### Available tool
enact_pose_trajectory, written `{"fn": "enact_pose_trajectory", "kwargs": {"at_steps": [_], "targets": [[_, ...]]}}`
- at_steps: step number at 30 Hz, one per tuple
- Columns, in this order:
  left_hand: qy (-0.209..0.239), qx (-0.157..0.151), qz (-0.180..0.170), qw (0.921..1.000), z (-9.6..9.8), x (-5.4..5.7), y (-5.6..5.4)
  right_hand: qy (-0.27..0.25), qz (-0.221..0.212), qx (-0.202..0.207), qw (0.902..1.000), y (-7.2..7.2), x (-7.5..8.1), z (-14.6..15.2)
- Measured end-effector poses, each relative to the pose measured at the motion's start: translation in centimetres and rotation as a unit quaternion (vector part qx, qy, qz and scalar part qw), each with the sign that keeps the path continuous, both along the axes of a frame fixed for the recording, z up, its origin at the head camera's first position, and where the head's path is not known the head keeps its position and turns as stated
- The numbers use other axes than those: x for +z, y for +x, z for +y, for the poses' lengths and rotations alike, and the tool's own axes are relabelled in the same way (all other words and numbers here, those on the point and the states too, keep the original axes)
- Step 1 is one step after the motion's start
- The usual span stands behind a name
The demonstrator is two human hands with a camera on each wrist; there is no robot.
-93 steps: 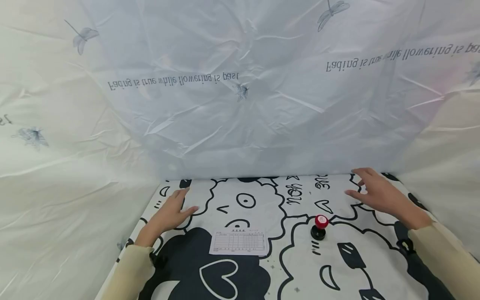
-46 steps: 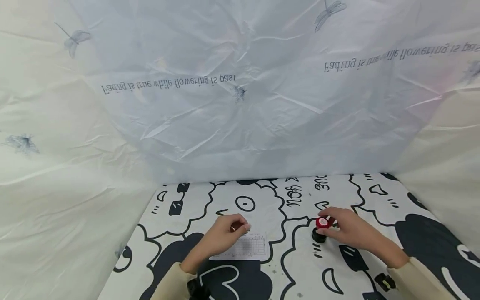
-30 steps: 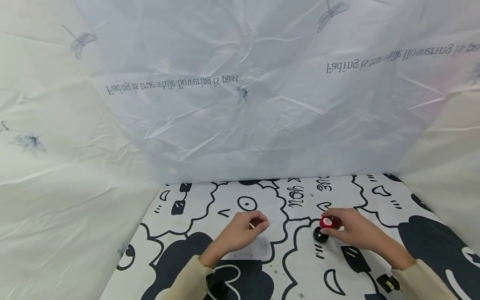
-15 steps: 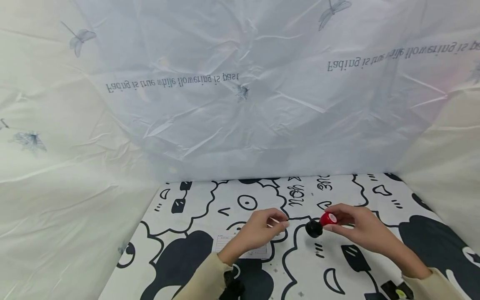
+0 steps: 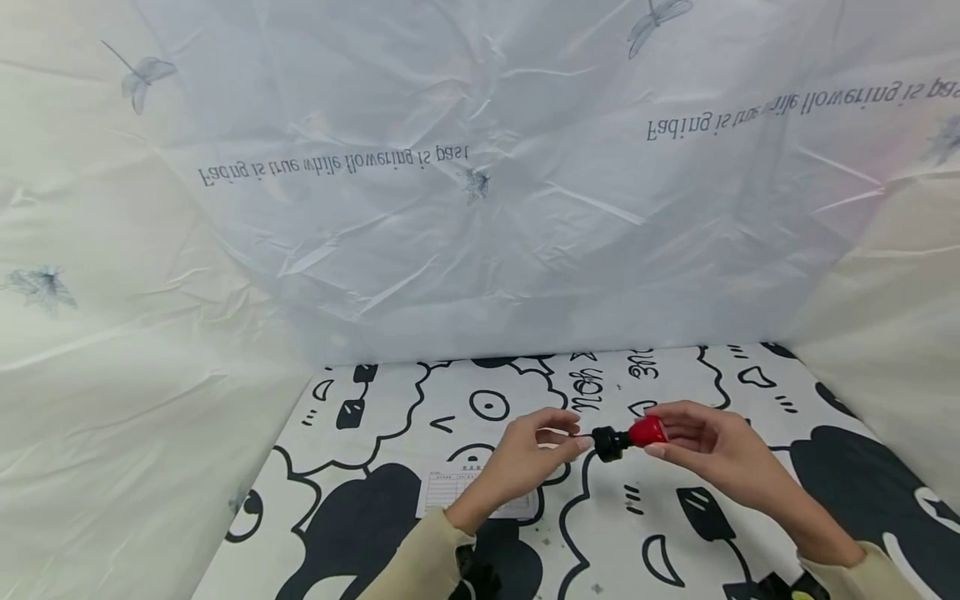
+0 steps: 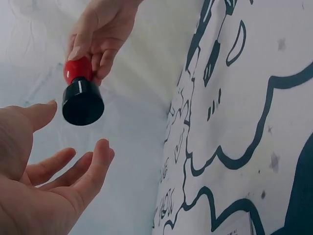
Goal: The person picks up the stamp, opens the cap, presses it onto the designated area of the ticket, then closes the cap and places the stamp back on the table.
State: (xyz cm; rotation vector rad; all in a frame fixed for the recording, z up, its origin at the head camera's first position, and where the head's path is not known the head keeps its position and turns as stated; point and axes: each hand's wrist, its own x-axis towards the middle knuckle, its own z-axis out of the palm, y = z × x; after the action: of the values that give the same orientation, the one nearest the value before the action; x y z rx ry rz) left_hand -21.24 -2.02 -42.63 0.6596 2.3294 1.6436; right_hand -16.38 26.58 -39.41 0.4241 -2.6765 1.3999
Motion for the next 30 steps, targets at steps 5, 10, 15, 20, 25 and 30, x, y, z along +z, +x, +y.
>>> {"fn": "enact_pose_trajectory", "kwargs": {"at_steps": [5,10,15,20,25,30], "targets": [[0.025,-0.009,-0.018,0.9995,0.1,-0.1,0.1,-0.053,-0.012,0.01,0.9985,-0.1,-0.2,-0.2],[0.058,-0.011,-0.017,0.9981,0.2,0.0,0.2,-0.074,-0.028,-0.005,0.9969,-0.2,-0.2,-0.4],[0.084,-0.019,-0.001,0.9963,0.3,0.2,0.3,-0.092,-0.051,-0.014,0.9944,-0.2,-0.4,-0.5],[0.095,-0.02,-0.001,0.9953,0.7,0.4,0.3,-0.11,-0.06,-0.013,0.992,-0.2,-0.6,-0.7],[0.105,-0.013,-0.022,0.9942,0.9,0.5,0.4,-0.134,-0.07,-0.003,0.9886,-0.1,-0.7,-0.9],[0.094,-0.007,-0.011,0.9955,1.1,0.5,0.3,-0.139,-0.064,0.001,0.9882,0.0,-0.9,-1.0]]}}
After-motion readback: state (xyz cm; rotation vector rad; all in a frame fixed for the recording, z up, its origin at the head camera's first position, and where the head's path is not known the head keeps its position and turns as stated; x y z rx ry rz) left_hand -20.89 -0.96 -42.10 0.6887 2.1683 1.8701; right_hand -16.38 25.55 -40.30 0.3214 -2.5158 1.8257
